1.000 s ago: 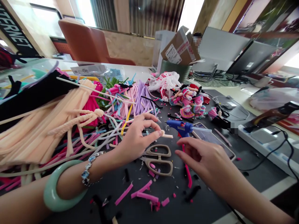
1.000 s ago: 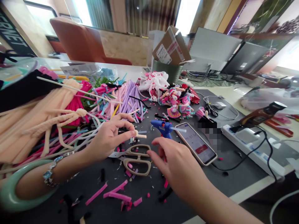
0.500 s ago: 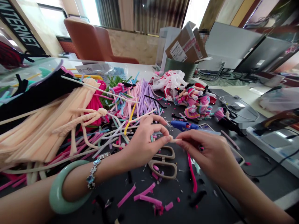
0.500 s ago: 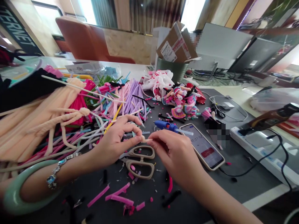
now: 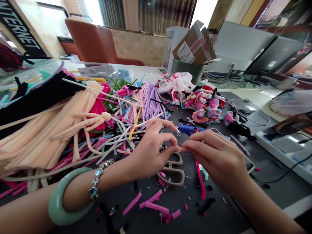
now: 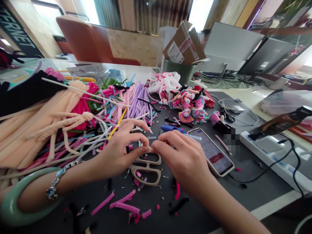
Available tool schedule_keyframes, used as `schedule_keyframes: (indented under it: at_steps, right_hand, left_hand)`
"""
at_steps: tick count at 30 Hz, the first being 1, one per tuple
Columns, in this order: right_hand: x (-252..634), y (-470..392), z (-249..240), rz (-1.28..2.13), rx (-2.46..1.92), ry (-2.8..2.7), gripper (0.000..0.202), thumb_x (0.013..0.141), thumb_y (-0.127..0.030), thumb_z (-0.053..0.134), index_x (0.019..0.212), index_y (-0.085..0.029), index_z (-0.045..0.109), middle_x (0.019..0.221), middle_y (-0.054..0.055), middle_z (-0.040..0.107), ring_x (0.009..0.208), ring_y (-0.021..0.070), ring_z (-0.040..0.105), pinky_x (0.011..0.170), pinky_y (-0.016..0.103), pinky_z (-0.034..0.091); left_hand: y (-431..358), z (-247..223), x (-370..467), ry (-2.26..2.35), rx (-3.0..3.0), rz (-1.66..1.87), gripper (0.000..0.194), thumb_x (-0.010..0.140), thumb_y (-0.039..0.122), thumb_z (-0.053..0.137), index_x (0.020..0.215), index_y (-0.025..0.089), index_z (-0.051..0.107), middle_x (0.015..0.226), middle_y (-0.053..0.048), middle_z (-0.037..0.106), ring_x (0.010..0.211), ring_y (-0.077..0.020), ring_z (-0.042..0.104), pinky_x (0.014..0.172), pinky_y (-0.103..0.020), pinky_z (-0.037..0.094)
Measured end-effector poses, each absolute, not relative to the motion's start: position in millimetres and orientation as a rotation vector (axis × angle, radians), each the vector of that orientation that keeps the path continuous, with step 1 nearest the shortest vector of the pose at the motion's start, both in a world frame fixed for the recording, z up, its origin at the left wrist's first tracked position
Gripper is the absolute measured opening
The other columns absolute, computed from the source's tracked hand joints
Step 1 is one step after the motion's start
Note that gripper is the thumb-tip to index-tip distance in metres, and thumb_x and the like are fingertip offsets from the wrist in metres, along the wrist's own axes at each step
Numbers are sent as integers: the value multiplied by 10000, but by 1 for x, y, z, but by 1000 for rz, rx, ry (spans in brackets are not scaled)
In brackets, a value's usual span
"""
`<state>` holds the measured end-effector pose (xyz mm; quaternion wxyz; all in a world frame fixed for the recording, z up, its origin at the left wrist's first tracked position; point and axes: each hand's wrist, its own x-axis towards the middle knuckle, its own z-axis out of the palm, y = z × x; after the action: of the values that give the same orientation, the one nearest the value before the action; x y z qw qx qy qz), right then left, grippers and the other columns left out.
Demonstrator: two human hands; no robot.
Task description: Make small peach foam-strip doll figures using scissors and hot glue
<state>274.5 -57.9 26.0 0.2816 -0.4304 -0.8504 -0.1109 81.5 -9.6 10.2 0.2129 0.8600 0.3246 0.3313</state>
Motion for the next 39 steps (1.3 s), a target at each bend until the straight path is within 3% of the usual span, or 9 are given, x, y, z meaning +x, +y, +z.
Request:
schedule_keyframes:
  at_steps: [20,25,32,39]
  right_hand:
    - [275,-57,21,-414,-956,-2296,120,813,-98,642,920,-152,628,860,48,664,765,176,570,671,322,479]
    - [274,-59,18,-447,-959,-2281,152,785,-69,661,917,-141,635,863,53,662,764,181,576,677,332,482]
    - [269,-61,18,-500,-963,-2221,82,784,-81,667,852,-112,634,789,58,650,725,174,570,655,326,483]
    - [264,-64,16,-520,-957,-2207,43,806,-67,626,834,-97,639,747,71,651,702,177,580,634,320,483]
  left_hand:
    - [-18,10,80,822,2800,1085,144,779,39,508,750,147,599,1145,-87,508,1178,-283,356,1025,-513,283]
    - [-20,8,80,833,2924,1157,148,760,34,520,825,145,594,1154,-88,528,1183,-284,371,1041,-546,278]
    - [-23,4,81,849,3048,1339,140,818,46,510,827,149,604,1106,-68,585,1157,-240,409,1121,-572,165]
    - [-26,2,82,789,3139,1532,88,785,72,591,798,147,635,1081,-60,612,1115,-219,451,1122,-583,176]
